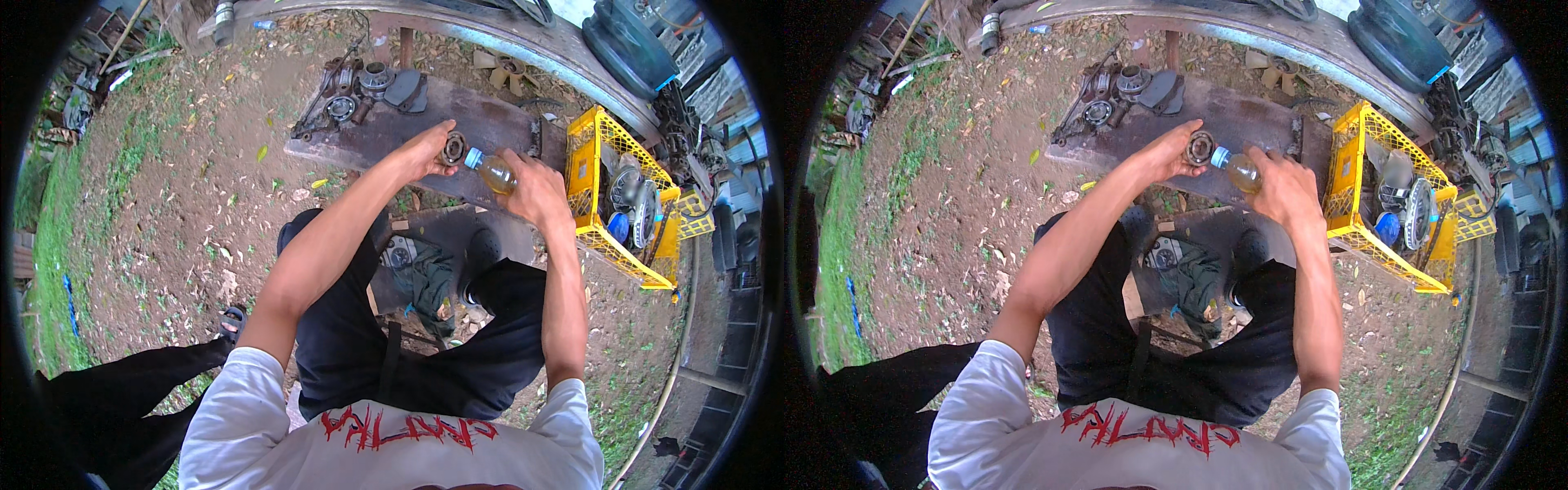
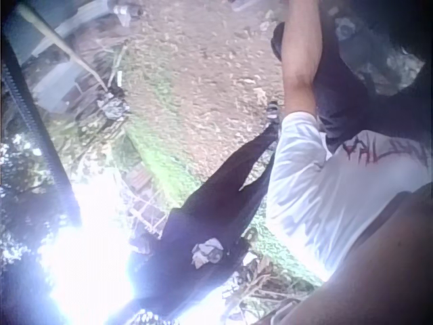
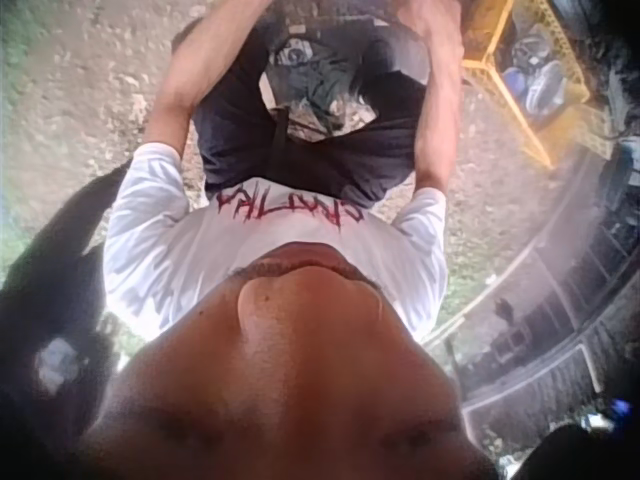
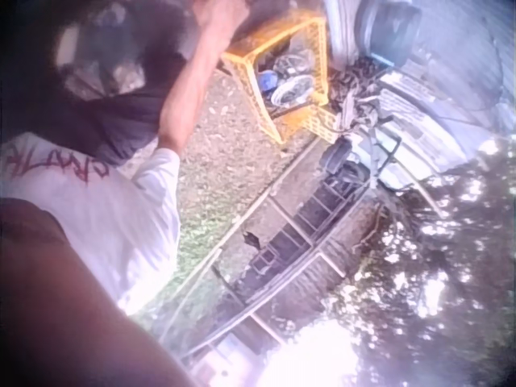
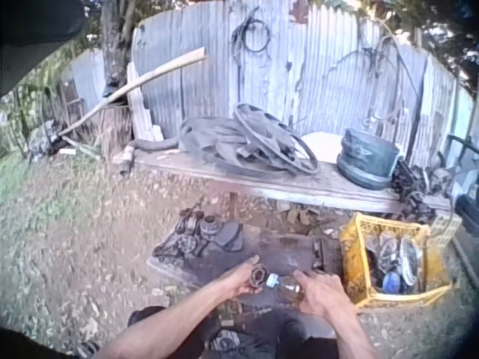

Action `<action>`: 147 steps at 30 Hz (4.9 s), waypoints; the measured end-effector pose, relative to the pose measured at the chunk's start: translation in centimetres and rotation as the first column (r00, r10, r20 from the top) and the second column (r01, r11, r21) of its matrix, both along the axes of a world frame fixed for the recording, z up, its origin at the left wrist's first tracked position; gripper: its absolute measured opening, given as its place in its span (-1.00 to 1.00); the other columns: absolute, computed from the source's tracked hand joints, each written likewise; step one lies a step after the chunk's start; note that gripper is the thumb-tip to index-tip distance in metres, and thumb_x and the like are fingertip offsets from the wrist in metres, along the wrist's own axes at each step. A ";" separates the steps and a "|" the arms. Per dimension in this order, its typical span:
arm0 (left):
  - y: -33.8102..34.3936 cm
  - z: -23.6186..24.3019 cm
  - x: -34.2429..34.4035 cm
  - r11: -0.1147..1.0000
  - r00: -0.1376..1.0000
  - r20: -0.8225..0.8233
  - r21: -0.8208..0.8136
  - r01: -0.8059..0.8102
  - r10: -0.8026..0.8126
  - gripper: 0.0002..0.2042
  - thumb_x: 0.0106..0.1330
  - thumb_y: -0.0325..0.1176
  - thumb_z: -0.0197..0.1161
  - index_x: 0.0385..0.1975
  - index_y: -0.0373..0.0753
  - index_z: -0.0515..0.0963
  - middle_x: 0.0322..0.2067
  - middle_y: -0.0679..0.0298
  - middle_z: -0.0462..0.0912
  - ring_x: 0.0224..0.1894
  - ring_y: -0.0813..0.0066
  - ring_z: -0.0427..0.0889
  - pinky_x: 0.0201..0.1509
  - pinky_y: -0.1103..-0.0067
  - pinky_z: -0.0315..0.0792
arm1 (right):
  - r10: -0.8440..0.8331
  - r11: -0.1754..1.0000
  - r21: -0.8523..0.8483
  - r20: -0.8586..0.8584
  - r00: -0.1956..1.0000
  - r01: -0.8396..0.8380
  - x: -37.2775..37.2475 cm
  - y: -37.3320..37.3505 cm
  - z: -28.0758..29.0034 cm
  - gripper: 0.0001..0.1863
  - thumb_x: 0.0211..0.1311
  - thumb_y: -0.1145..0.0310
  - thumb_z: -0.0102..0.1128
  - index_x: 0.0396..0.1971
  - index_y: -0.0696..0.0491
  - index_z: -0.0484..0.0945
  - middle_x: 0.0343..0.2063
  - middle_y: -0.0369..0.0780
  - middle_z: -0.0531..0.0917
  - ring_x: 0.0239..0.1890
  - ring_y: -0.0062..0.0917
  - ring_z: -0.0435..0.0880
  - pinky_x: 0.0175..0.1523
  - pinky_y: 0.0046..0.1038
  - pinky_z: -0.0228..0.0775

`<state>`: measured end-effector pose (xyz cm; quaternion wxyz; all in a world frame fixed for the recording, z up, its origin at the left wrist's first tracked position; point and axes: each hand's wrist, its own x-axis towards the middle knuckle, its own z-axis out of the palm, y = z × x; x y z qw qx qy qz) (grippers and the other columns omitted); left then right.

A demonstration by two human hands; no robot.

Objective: The person wipes a disassembled alternator with a cloth, handles a metal bearing, and uses a file to clean its inner surface.

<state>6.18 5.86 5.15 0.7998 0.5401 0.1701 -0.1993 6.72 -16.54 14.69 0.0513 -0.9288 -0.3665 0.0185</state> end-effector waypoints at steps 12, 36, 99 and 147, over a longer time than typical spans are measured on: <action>-0.7 -0.6 -0.1 0.997 1.000 -0.008 -0.081 0.002 -0.002 -0.63 0.49 -0.04 -0.13 -0.17 -0.26 0.42 -0.30 0.17 0.59 -0.25 0.30 0.65 -0.07 0.29 0.65 | -0.006 0.993 -0.117 0.026 1.000 0.009 -0.9 1.3 1.5 -0.41 -0.15 0.29 0.41 0.01 -0.13 0.47 -0.23 -0.10 0.67 -0.17 -0.12 0.66 -0.14 -0.12 0.50; -0.3 -0.3 -0.1 0.987 0.998 -0.035 -0.154 0.053 -0.059 -0.45 0.49 0.06 -0.28 -0.10 -0.40 0.38 -0.20 0.08 0.61 -0.12 0.27 0.63 0.07 0.26 0.57 | 0.031 0.989 -0.145 0.104 0.994 -0.016 -0.9 2.6 1.9 -0.39 -0.14 0.31 0.42 0.04 -0.15 0.49 -0.31 -0.09 0.69 -0.21 -0.15 0.68 -0.17 -0.14 0.51; -0.6 0.2 -1.8 0.985 0.979 0.125 0.036 -0.168 0.162 -0.65 0.29 -0.45 0.25 0.03 -0.33 0.37 -0.35 0.12 0.62 -0.45 0.42 0.69 -0.54 0.75 0.53 | -0.070 0.955 0.267 -0.210 0.975 0.126 -0.4 0.6 -2.0 -0.19 -0.17 0.21 0.47 0.21 -0.15 0.36 -0.03 -0.09 0.62 0.02 -0.14 0.59 0.05 -0.20 0.43; -0.9 0.9 0.1 0.933 0.971 -0.214 -0.316 -0.174 0.109 -0.73 0.41 -0.07 0.02 -0.24 -0.16 0.38 -0.44 0.28 0.44 -0.43 0.47 0.47 -0.52 0.61 0.40 | 0.045 0.993 0.092 0.295 0.954 -0.075 -2.2 3.1 -0.5 -0.30 -0.14 0.41 0.38 0.14 -0.16 0.41 -0.19 -0.22 0.60 -0.05 -0.28 0.56 0.04 -0.20 0.41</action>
